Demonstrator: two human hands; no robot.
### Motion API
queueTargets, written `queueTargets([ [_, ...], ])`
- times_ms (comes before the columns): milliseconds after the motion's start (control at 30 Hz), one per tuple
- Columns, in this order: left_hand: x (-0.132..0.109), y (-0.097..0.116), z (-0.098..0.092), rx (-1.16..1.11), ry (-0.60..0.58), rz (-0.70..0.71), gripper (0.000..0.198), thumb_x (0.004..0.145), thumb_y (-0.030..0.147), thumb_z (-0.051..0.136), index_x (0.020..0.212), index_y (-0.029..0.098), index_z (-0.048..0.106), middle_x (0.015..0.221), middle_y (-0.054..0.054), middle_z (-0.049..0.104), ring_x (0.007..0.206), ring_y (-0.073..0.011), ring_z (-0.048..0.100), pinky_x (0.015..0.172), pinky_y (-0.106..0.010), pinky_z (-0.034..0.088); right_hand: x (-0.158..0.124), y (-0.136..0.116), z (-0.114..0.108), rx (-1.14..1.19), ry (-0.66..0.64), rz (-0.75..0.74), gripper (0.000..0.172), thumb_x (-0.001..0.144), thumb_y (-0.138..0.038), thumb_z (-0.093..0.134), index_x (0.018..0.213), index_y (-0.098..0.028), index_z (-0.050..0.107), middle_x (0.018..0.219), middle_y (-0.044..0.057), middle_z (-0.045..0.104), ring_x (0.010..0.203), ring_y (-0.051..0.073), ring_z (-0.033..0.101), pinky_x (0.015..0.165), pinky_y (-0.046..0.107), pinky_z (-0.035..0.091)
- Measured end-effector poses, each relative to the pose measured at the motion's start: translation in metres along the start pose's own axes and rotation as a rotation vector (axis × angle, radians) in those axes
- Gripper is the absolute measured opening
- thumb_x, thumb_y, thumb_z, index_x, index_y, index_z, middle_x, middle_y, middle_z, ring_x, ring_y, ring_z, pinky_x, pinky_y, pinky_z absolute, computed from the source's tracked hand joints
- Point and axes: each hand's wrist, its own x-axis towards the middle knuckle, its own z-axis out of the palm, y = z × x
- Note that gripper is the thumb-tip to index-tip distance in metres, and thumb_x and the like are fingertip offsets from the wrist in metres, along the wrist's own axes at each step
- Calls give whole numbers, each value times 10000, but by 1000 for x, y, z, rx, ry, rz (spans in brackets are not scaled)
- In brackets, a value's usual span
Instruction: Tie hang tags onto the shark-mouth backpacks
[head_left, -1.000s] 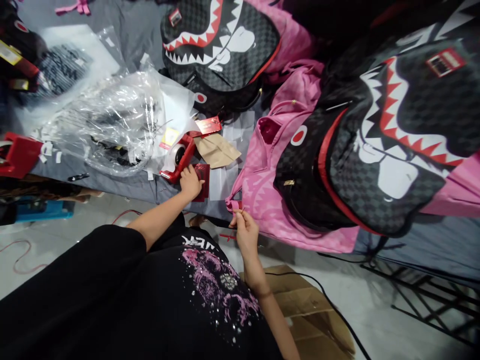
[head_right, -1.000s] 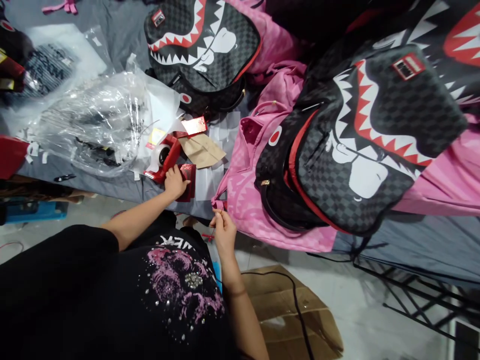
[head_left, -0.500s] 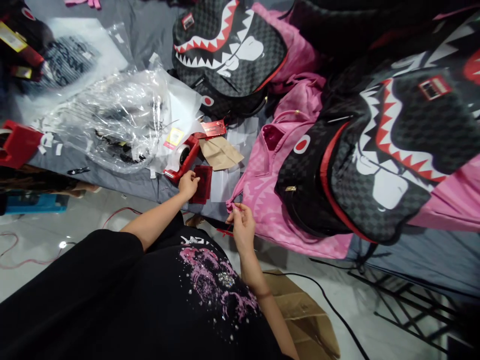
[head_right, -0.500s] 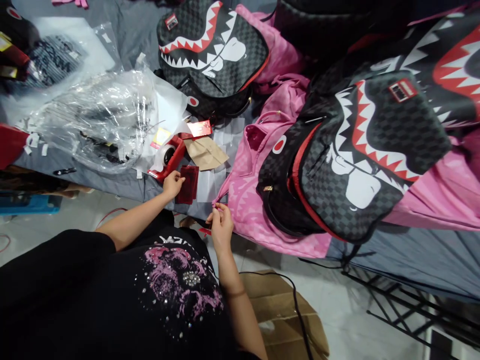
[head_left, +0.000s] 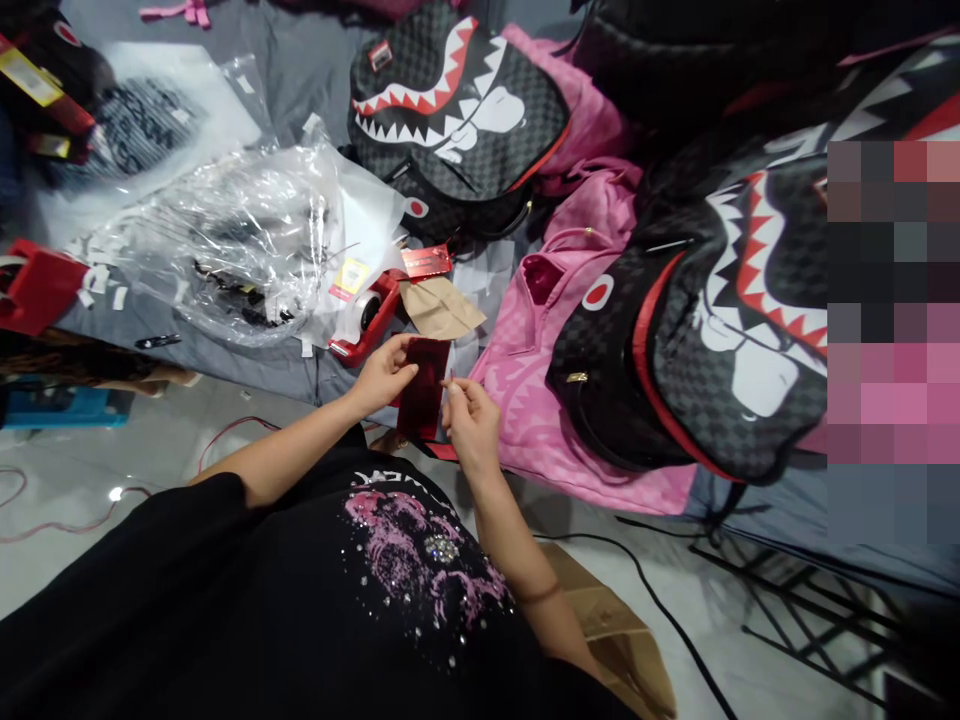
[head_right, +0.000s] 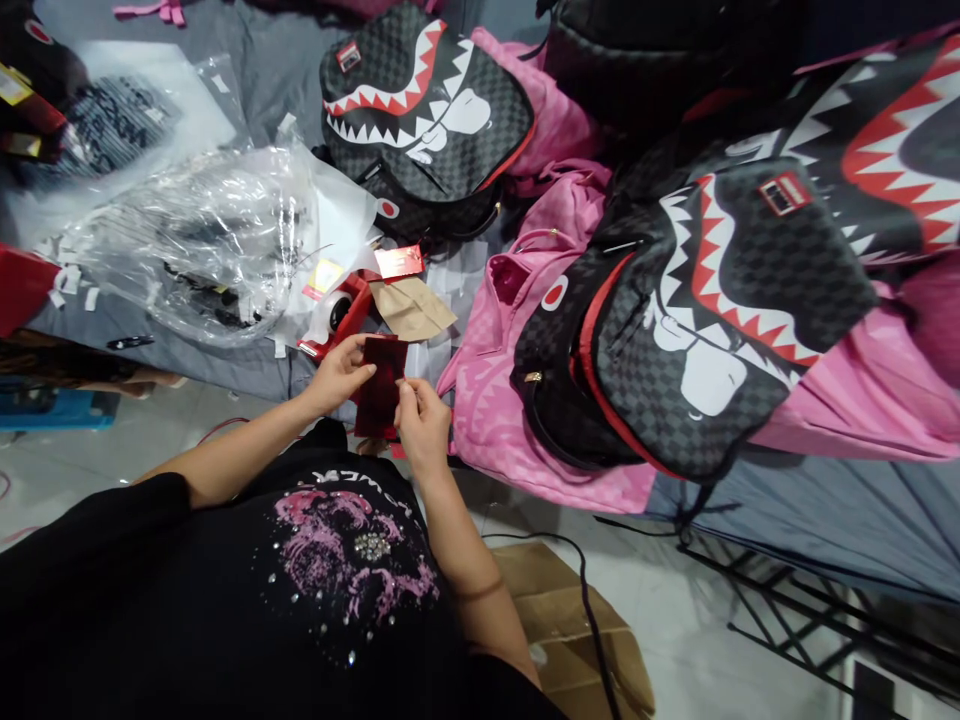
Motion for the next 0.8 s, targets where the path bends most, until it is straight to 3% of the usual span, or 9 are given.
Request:
queueTargets([
  [167,-20,18,14,96,-94,32,445,810,196,602,1252,163,557,1011,-57,701,964,-169,675,833,-250,524,5,-5,0,-129,25,-91,234,909,-410,518,880,-216,646,550,-37,499,506,126,472,465,236,333],
  [367,-31,17,21,204,-149,62,438,854,181,553,1291,182,577,1043,-52,715,894,-152,686,744,-226,539,-1,-8,-6,-139,36,-82,223,871,-381,524,806,-209,649,566,-27,508,537,130,464,478,234,326],
  [500,-36,16,20,354,-219,187,439,886,138,493,1311,199,586,1224,-59,689,1083,-163,667,934,-267,527,-4,-16,-9,-87,41,-45,229,836,-379,535,716,-196,605,526,-47,455,484,103,389,461,229,290],
  [600,-38,23,17,494,-258,305,434,914,154,486,1335,205,577,1239,-66,688,1084,-159,668,983,-303,516,-9,-22,-11,-5,14,-7,276,842,-424,539,675,-204,534,491,-66,408,442,85,329,438,224,263],
  [700,-35,36,17,403,-308,376,293,928,255,544,1188,195,664,1238,-87,684,1173,-200,626,1056,-373,479,-18,-25,-13,37,-18,-19,343,861,-512,542,695,-215,503,477,-75,388,430,81,319,430,219,253],
  [800,-30,47,21,159,-312,254,249,950,372,544,945,170,690,1077,-98,725,1052,-194,671,953,-345,532,-27,-24,-14,40,-71,-46,406,871,-581,544,695,-219,491,478,-71,386,437,85,341,440,220,267],
])
